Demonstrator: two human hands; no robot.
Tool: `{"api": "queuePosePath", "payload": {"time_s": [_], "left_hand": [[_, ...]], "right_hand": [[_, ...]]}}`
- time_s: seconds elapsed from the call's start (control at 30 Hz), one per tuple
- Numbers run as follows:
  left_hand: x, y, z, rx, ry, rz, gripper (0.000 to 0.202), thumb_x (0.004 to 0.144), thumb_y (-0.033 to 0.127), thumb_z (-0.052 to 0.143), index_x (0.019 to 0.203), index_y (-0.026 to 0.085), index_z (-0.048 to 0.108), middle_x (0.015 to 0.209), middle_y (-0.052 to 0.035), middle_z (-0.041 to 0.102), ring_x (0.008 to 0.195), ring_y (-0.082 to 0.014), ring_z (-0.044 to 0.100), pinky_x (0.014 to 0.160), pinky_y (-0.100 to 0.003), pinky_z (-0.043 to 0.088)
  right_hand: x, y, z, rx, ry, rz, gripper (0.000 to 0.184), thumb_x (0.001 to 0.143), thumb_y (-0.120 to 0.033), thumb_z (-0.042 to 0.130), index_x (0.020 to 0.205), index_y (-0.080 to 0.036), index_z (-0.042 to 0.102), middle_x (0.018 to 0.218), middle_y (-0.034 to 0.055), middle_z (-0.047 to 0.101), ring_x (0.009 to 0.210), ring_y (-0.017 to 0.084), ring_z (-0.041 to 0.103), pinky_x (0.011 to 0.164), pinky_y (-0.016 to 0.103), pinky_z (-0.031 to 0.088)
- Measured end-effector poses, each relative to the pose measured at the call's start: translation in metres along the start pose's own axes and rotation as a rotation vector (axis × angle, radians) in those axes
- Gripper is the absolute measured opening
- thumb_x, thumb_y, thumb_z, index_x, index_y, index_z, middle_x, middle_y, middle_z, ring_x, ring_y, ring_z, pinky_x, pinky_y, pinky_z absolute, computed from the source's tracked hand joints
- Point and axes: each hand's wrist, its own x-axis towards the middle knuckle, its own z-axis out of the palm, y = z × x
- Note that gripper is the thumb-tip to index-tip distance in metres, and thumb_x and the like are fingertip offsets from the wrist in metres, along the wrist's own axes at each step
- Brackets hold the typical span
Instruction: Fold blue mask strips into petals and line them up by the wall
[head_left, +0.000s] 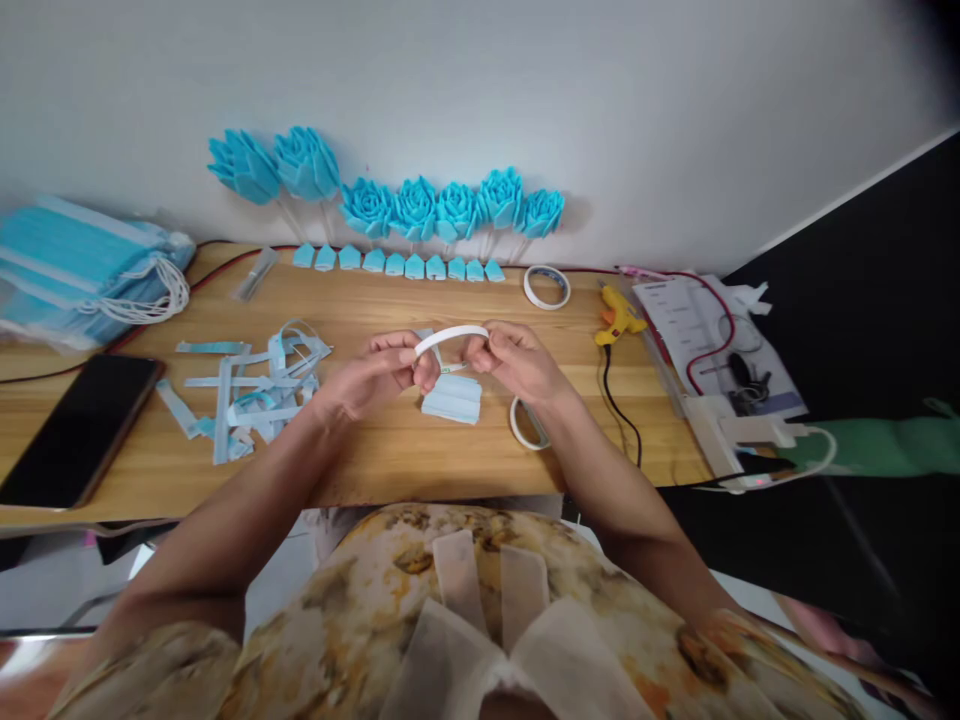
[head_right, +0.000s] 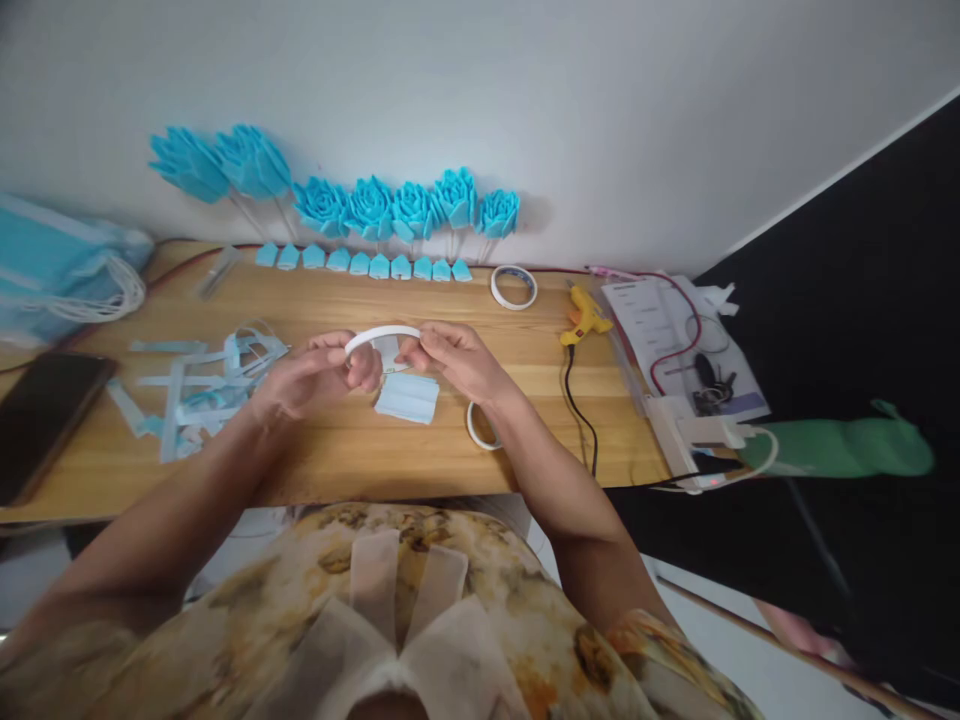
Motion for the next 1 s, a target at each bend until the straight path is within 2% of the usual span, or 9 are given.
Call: {"api": "queuePosePath", "payload": {"time_s": [0.13,0.3,0.47,0.63,0.87,1.0], "left_hand": [[0.0,-0.002,-0.002,0.028,-0.022,-0.051,0.032,0.081,0.04,0.083,0.072,0.011,0.072,0.068,-0.0077,0.068,0.064,-0.0168,0.064,0.06,-0.028,0.051],[0.0,-0.008,-0.005,0.041,0.006,-0.069,0.027,0.08,0.037,0.085,0.077,0.013,0.074,0.065,-0.0051,0.068,0.061,-0.0157,0.063,0.059,-0.027,0.05],[0.0,-0.011,-0.007,0.069,0.035,-0.09,0.025,0.079,0.035,0.086,0.087,0.013,0.076,0.066,-0.0038,0.069,0.06,-0.0131,0.062,0.06,-0.025,0.049],[0.001,-0.009,-0.006,0.131,0.051,-0.099,0.028,0.076,0.039,0.088,0.082,0.014,0.077,0.064,-0.0032,0.068,0.058,-0.0129,0.061,0.058,-0.026,0.049],[0.002,-0.007,-0.005,0.343,0.049,-0.098,0.03,0.078,0.04,0.085,0.072,0.013,0.073,0.062,-0.0027,0.066,0.056,-0.0108,0.056,0.056,-0.023,0.045],[0.002,-0.008,-0.004,0.326,0.069,-0.076,0.029,0.079,0.038,0.085,0.07,0.013,0.071,0.06,-0.0025,0.064,0.057,-0.0116,0.056,0.057,-0.024,0.044]], "right_hand": [[-0.002,-0.002,-0.001,-0.097,0.001,-0.059,0.043,0.092,-0.059,0.068,0.08,-0.018,0.072,0.06,-0.005,0.049,0.062,0.01,0.052,0.076,0.029,0.051],[-0.004,-0.008,-0.004,-0.305,-0.021,-0.137,0.039,0.095,-0.052,0.066,0.076,-0.018,0.072,0.058,-0.005,0.051,0.057,0.008,0.045,0.063,0.025,0.041],[-0.006,-0.014,-0.002,-0.507,-0.033,-0.154,0.037,0.095,-0.051,0.065,0.084,-0.018,0.077,0.058,-0.0044,0.053,0.056,0.009,0.045,0.055,0.025,0.033],[-0.006,-0.016,-0.001,-0.581,-0.074,-0.164,0.035,0.096,-0.05,0.063,0.087,-0.02,0.078,0.059,-0.0048,0.055,0.054,0.008,0.044,0.056,0.025,0.035],[-0.004,-0.015,0.0,-0.721,-0.129,-0.199,0.034,0.097,-0.048,0.063,0.086,-0.02,0.079,0.065,-0.0018,0.063,0.057,0.009,0.048,0.057,0.025,0.035],[-0.004,-0.01,0.001,-0.651,-0.092,-0.194,0.029,0.093,-0.046,0.069,0.085,-0.02,0.079,0.065,-0.0026,0.062,0.059,0.009,0.049,0.059,0.024,0.036]]}}
